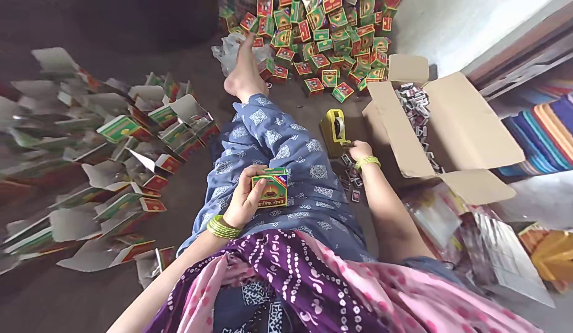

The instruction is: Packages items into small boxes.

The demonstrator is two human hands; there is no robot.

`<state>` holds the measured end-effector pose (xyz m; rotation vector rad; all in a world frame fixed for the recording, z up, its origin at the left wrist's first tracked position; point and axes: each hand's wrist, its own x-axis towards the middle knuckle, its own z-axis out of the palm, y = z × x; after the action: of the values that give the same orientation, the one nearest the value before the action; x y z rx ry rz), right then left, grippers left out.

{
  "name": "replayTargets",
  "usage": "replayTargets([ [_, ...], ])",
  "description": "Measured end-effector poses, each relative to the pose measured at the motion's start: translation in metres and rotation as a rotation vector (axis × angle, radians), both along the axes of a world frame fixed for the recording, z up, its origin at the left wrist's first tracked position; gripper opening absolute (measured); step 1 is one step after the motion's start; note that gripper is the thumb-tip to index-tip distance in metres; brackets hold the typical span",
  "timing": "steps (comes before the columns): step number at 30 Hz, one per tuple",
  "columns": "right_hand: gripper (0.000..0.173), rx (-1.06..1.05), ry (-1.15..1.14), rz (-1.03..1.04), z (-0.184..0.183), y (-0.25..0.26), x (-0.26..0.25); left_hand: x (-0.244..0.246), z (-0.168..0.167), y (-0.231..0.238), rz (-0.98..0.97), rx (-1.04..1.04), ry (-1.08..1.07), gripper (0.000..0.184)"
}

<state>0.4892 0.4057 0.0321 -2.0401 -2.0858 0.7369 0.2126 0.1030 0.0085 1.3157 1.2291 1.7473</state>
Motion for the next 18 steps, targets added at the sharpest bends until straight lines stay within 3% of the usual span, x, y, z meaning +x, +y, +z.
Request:
replayTargets([
  [4, 0.025, -0.038, 0.718, 0.156, 0.029, -0.060, -0.035, 0.001, 0.000, -0.001, 0.019, -0.085, -0.008, 0.025],
  [7, 0.029, -0.201, 0.992, 0.328, 0.062, -0.122, -0.069, 0.001, -0.002, 0.004, 0.034, -0.099, 0.011, 0.025],
  [10, 0.017, -0.378, 1.133, 0.410, 0.073, -0.169, -0.099, 0.001, 0.000, 0.002, 0.052, -0.122, 0.020, 0.027],
  [14, 0.020, -0.532, 1.098, 0.442, 0.067, -0.192, -0.120, -0.001, -0.002, 0.000, 0.065, -0.076, 0.064, 0.036],
  [18, 0.028, -0.527, 1.042, 0.343, 0.060, -0.197, -0.129, 0.000, -0.002, 0.000, 0.041, -0.053, 0.064, 0.045],
])
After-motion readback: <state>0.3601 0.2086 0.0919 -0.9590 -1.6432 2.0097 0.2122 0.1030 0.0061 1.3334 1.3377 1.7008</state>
